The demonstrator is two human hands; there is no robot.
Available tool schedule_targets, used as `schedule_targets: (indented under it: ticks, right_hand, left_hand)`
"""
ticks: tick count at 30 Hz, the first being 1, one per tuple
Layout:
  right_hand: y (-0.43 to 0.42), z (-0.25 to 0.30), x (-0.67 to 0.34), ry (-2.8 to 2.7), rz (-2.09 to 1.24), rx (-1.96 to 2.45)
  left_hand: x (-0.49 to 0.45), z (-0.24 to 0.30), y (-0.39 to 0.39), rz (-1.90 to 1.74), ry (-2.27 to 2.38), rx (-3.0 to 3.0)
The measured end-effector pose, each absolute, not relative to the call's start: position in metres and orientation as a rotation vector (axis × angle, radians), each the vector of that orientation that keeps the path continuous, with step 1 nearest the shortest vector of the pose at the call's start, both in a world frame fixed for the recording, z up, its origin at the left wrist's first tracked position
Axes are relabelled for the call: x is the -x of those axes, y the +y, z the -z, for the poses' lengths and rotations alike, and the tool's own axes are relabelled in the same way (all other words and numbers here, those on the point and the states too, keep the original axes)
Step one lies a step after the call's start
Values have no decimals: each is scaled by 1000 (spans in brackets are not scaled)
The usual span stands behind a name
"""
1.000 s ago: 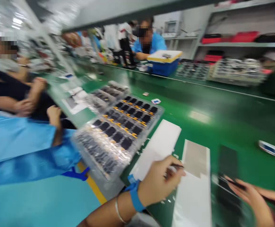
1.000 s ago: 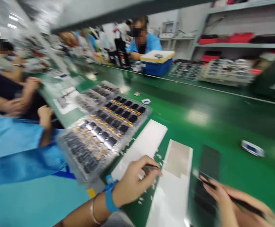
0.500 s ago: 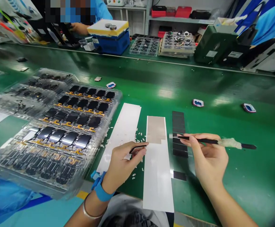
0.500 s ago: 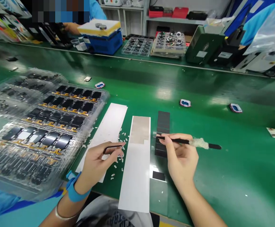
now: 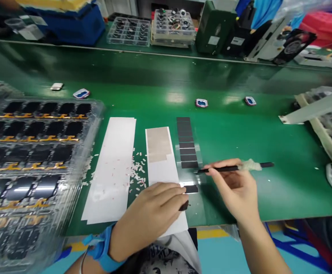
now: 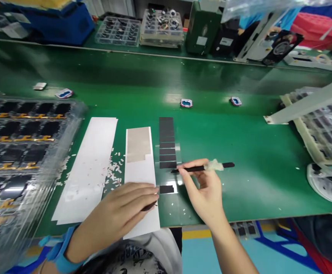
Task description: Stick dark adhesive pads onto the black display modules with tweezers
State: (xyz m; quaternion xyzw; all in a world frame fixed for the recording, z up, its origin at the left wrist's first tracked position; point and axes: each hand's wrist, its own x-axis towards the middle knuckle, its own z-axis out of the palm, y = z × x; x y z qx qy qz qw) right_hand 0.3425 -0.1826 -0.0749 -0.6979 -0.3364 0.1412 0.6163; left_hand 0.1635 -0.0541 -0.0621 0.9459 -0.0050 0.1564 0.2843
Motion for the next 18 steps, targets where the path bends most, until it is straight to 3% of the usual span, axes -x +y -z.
schedule_targets:
  ticks: [18]
  right_hand:
    - [-227, 107, -327, -720, -427, 1622]
  left_hand:
    - [-189, 79, -77, -405, -167, -2677]
